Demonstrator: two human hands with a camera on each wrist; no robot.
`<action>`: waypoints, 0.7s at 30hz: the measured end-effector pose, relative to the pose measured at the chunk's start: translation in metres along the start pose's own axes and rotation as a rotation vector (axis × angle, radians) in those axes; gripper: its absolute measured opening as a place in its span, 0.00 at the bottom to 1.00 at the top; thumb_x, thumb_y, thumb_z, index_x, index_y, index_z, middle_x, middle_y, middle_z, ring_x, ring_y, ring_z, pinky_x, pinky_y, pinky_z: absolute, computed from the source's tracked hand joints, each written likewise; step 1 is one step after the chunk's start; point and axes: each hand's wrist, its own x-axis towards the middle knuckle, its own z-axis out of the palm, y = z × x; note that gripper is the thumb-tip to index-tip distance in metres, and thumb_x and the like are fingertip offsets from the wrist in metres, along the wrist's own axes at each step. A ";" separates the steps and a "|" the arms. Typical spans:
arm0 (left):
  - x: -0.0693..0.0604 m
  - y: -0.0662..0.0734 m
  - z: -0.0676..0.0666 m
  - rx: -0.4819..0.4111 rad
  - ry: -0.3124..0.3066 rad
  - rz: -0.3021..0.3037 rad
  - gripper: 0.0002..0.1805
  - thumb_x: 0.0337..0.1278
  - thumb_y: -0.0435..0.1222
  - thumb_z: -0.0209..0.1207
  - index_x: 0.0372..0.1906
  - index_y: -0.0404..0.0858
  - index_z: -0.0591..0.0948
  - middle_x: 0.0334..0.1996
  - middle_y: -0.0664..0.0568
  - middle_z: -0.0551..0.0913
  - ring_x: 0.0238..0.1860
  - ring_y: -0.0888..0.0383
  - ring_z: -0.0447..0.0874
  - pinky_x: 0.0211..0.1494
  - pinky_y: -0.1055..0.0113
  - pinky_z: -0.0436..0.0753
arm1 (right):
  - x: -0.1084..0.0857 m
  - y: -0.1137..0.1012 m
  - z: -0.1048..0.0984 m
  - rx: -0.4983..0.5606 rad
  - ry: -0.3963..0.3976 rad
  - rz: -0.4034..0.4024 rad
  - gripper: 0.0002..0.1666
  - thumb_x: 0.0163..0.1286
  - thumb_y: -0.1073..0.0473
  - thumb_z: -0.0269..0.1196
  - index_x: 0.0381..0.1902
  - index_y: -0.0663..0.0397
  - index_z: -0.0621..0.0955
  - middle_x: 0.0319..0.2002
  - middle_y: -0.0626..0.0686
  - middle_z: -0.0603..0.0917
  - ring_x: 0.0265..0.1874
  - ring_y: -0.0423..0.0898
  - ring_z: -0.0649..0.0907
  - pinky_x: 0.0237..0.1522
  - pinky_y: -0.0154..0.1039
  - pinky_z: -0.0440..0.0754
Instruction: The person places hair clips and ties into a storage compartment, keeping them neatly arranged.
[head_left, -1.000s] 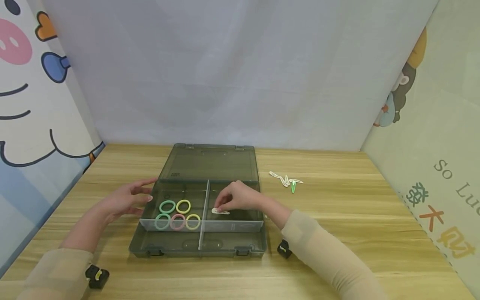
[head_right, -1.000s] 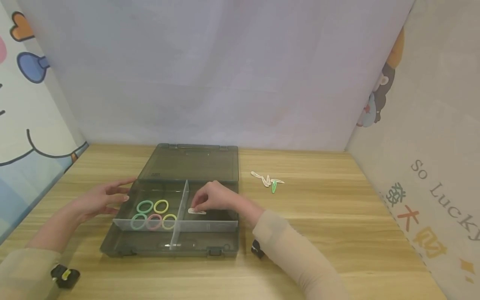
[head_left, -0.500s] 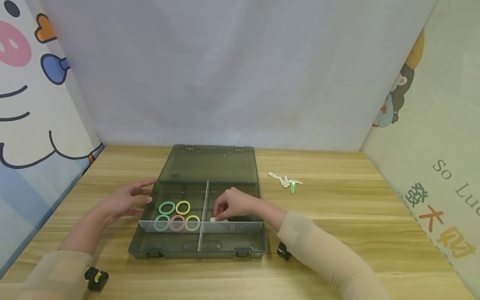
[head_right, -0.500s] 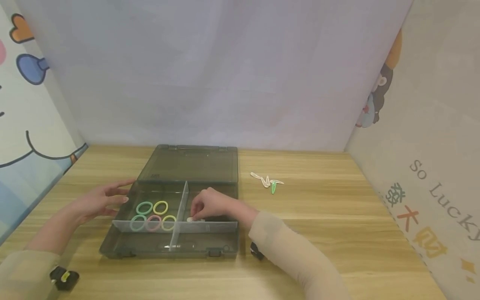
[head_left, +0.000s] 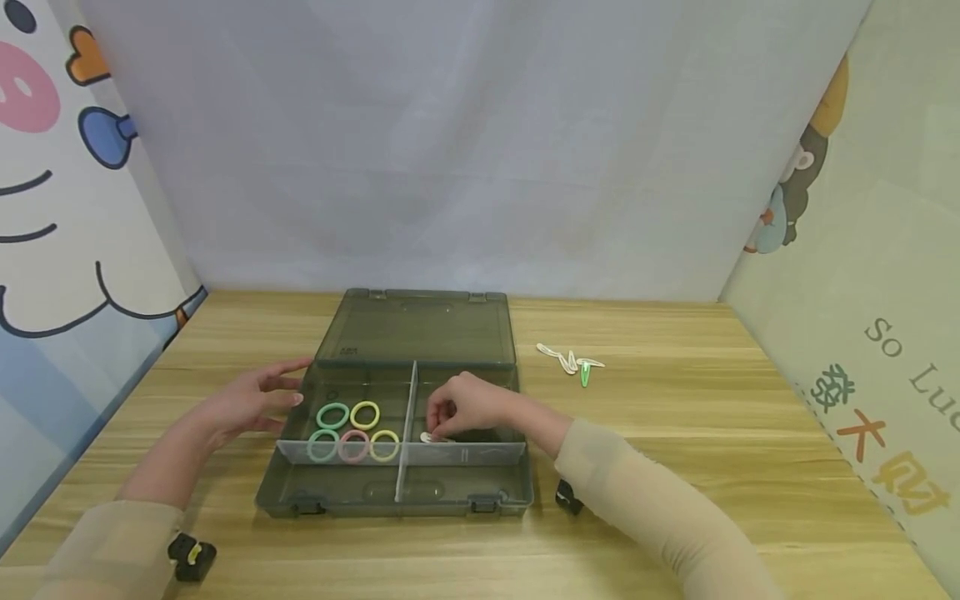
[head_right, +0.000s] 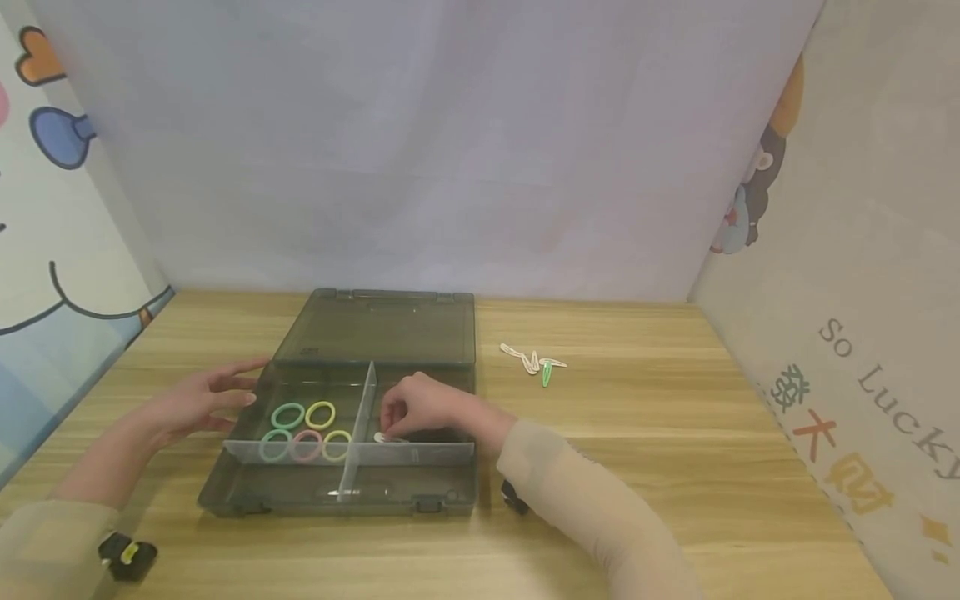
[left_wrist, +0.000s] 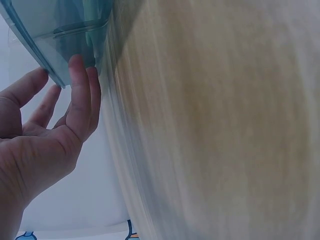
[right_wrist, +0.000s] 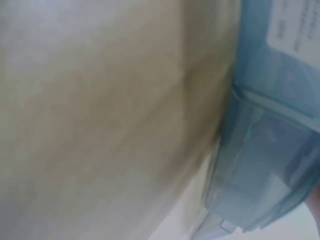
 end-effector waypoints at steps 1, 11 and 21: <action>0.000 0.000 0.000 -0.001 -0.002 0.000 0.39 0.66 0.37 0.54 0.75 0.41 0.47 0.70 0.27 0.48 0.60 0.39 0.68 0.49 0.53 0.80 | -0.001 0.000 -0.001 0.003 0.003 0.000 0.04 0.60 0.58 0.68 0.28 0.46 0.82 0.23 0.40 0.80 0.22 0.32 0.76 0.28 0.26 0.73; 0.000 0.001 0.001 0.006 0.003 0.001 0.39 0.67 0.38 0.53 0.75 0.42 0.47 0.70 0.28 0.48 0.63 0.36 0.62 0.49 0.54 0.80 | -0.016 -0.004 -0.022 -0.018 0.052 -0.050 0.04 0.59 0.57 0.69 0.29 0.45 0.82 0.23 0.40 0.80 0.23 0.34 0.75 0.29 0.28 0.73; -0.001 0.001 0.002 0.008 0.005 0.000 0.38 0.67 0.37 0.52 0.76 0.43 0.47 0.70 0.28 0.48 0.64 0.34 0.61 0.49 0.54 0.80 | -0.035 -0.002 -0.045 -0.064 0.084 -0.077 0.04 0.60 0.56 0.68 0.29 0.43 0.82 0.24 0.39 0.79 0.23 0.35 0.73 0.29 0.29 0.70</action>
